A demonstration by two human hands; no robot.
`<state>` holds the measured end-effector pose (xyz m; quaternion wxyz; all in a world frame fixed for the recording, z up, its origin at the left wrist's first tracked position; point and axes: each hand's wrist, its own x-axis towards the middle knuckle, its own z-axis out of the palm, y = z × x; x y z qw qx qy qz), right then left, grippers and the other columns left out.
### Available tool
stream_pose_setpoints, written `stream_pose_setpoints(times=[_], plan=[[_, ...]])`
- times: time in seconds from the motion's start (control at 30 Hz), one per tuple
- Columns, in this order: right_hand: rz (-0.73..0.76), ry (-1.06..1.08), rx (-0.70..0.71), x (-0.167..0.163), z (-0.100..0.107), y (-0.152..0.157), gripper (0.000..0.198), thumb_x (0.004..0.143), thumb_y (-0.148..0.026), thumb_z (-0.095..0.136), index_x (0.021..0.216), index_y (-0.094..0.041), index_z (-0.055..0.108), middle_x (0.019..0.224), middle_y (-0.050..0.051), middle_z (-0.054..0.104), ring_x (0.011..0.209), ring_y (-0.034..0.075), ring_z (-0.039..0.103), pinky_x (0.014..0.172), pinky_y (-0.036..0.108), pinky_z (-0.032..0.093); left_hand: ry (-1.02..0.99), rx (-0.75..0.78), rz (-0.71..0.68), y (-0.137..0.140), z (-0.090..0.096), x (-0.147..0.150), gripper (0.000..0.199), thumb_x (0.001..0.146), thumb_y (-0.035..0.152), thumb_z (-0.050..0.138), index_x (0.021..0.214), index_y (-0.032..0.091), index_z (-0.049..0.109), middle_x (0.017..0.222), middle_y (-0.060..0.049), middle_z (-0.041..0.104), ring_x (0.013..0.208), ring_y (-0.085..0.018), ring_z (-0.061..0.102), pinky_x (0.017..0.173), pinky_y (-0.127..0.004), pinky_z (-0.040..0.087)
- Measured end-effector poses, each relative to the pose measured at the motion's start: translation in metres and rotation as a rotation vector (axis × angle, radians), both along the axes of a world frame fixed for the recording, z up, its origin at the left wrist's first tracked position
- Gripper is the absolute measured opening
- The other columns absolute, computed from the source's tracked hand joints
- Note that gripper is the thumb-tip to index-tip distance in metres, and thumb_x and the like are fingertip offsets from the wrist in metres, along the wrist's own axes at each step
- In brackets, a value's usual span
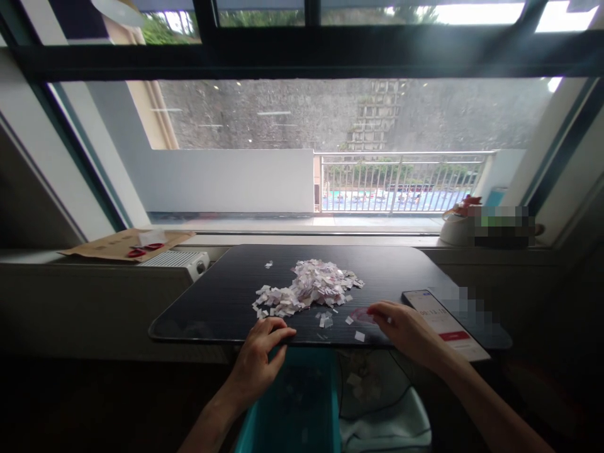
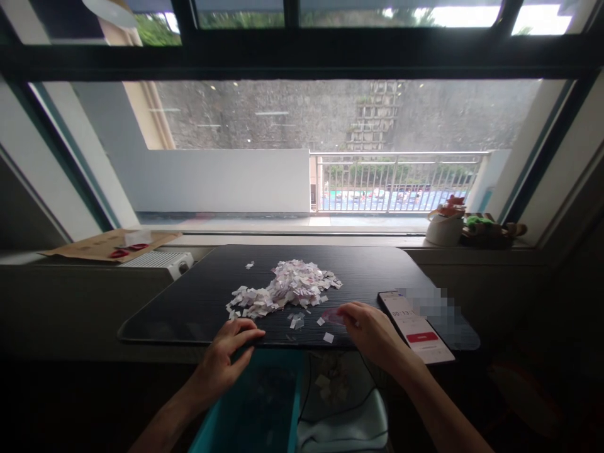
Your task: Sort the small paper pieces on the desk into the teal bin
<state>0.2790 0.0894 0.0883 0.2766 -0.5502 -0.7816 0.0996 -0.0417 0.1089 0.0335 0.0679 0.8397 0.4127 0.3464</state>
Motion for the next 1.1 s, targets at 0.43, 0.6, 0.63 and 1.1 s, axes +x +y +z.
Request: stream_pose_setpoints(times=[0.43, 0.6, 0.63, 1.1], plan=[[0.096, 0.003, 0.024, 0.000, 0.000, 0.000, 0.025, 0.091, -0.025, 0.044, 0.097, -0.022, 0.068, 0.090, 0.003, 0.068, 0.078, 0.016, 0.061, 0.069, 0.025, 0.044, -0.001, 0.008, 0.001, 0.001, -0.001, 0.000, 0.026, 0.084, 0.015, 0.050, 0.105, 0.024, 0.063, 0.104, -0.006, 0.057, 0.103, -0.021, 0.053, 0.090, -0.036, 0.046], [0.142, -0.013, -0.001, 0.009, -0.003, -0.013, 0.023, 0.092, -0.024, 0.045, 0.097, -0.023, 0.067, 0.091, 0.003, 0.068, 0.079, 0.015, 0.061, 0.070, 0.025, 0.045, -0.007, 0.015, 0.001, 0.000, -0.002, 0.000, 0.026, 0.084, 0.015, 0.050, 0.104, 0.024, 0.063, 0.104, -0.006, 0.057, 0.102, -0.022, 0.053, 0.090, -0.037, 0.046], [0.144, -0.009, -0.007, 0.011, -0.002, -0.017, 0.023, 0.092, -0.024, 0.045, 0.097, -0.023, 0.067, 0.091, 0.003, 0.068, 0.079, 0.015, 0.062, 0.071, 0.025, 0.045, -0.008, 0.015, 0.002, 0.000, -0.002, -0.001, 0.026, 0.084, 0.015, 0.050, 0.104, 0.024, 0.063, 0.104, -0.006, 0.057, 0.102, -0.022, 0.053, 0.090, -0.037, 0.045], [0.155, 0.028, 0.009, 0.009, -0.008, -0.019, 0.025, 0.093, -0.027, 0.043, 0.100, -0.024, 0.067, 0.092, 0.004, 0.068, 0.082, 0.017, 0.062, 0.073, 0.027, 0.047, -0.015, 0.034, 0.015, -0.001, 0.000, 0.000, 0.026, 0.083, 0.016, 0.051, 0.103, 0.025, 0.065, 0.102, -0.005, 0.060, 0.101, -0.022, 0.055, 0.089, -0.035, 0.047]])
